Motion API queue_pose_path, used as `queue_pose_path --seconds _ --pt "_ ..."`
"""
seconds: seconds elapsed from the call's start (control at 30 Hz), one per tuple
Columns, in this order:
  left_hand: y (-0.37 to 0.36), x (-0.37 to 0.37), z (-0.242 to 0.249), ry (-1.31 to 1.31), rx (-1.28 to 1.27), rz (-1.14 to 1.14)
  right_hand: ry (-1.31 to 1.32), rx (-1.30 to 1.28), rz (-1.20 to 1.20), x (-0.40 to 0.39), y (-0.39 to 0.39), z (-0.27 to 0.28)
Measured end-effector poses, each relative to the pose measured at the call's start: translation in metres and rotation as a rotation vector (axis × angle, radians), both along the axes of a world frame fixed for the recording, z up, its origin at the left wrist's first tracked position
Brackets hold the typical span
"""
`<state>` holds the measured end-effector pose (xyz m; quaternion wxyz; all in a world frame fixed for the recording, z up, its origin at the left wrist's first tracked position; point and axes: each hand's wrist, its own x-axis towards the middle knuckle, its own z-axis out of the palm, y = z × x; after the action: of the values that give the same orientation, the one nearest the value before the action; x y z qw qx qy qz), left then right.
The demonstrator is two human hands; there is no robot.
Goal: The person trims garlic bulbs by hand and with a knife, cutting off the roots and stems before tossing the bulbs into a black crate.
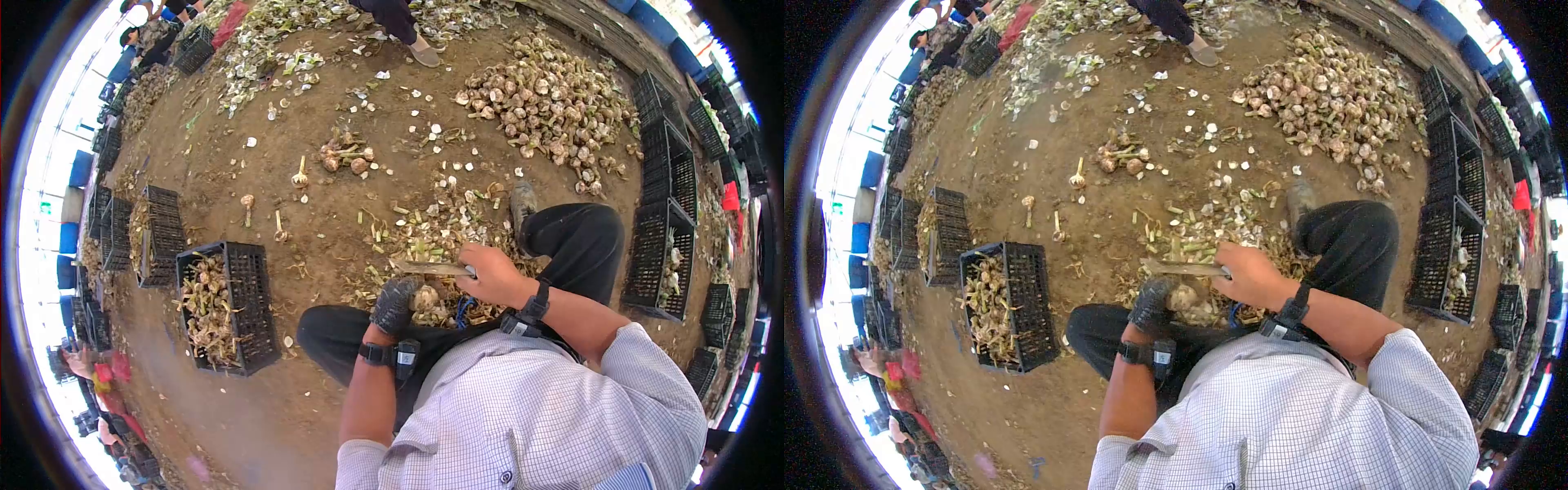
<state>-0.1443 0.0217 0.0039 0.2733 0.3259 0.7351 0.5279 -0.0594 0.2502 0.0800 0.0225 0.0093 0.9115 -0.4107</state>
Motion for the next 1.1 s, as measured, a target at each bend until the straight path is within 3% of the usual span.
queue_pose_path --seconds 0.03,0.1,0.17,0.2,0.3,0.33,0.4,0.5,0.57,0.63,0.73,0.8,0.83,0.87,0.93,0.97,1.0,1.03,1.1 --pt "-0.002 -0.002 0.007 0.321 -0.087 -0.089 0.015 -0.001 -0.005 0.0 0.0 -0.001" --pt "-0.009 -0.002 -0.011 0.393 -0.065 -0.107 0.046 -0.005 -0.014 0.0 -0.001 -0.001" --pt "-0.008 0.001 0.001 0.098 0.016 -0.036 0.04 0.034 0.037 -0.003 -0.005 0.004" --pt "-0.008 0.006 0.014 -0.233 0.085 0.046 0.037 0.052 0.062 -0.003 -0.006 0.005" --pt "-0.029 0.001 -0.01 -0.63 0.158 0.083 -0.401 0.395 0.113 -0.011 0.018 -0.051" --pt "-0.028 -0.006 0.013 -0.69 0.193 0.072 -0.336 0.431 0.113 -0.003 0.035 -0.07" --pt "-0.021 -0.028 0.035 -0.922 0.295 -0.199 -0.308 0.327 0.008 -0.012 0.038 -0.067" --pt "-0.026 -0.019 -0.002 0.711 -0.17 -0.073 -0.296 0.031 -0.13 -0.021 0.019 -0.041" --pt "-0.005 -0.014 -0.03 -0.011 -0.151 -0.055 -0.339 -0.198 -0.181 -0.029 -0.003 -0.005" --pt "0.02 -0.015 -0.032 0.039 -0.398 -0.136 -0.331 -0.293 -0.181 -0.031 -0.01 -0.03" --pt "0.043 -0.015 -0.001 -0.045 -0.488 -0.168 -0.344 -0.326 -0.221 -0.035 -0.009 -0.045" --pt "0.042 -0.018 -0.031 0.104 -0.361 -0.052 -0.368 -0.262 -0.346 -0.037 0.01 -0.05" --pt "0.039 -0.024 -0.042 0.178 -0.298 0.009 -0.233 -0.21 -0.402 -0.036 0.03 -0.056" --pt "0.036 -0.04 -0.025 0.272 -0.298 0.043 -0.279 -0.148 -0.475 -0.045 0.056 -0.043" --pt "0.014 -0.088 -0.04 0.221 -0.323 0.039 -0.167 0.435 -0.661 -0.051 0.128 -0.05" --pt "0.001 -0.116 -0.056 0.197 -0.329 0.034 -0.148 0.305 -0.842 -0.048 0.156 -0.038" --pt "-0.023 -0.149 -0.118 -0.005 -0.265 0.174 -0.092 0.158 -1.031 -0.046 0.183 -0.025" --pt "-0.041 -0.18 -0.129 0.015 -0.39 0.175 -0.006 0.017 -1.211 -0.044 0.21 -0.012" --pt "-0.076 -0.233 -0.126 0.157 -0.716 0.167 0.041 0.189 -1.178 -0.04 0.226 -0.013"
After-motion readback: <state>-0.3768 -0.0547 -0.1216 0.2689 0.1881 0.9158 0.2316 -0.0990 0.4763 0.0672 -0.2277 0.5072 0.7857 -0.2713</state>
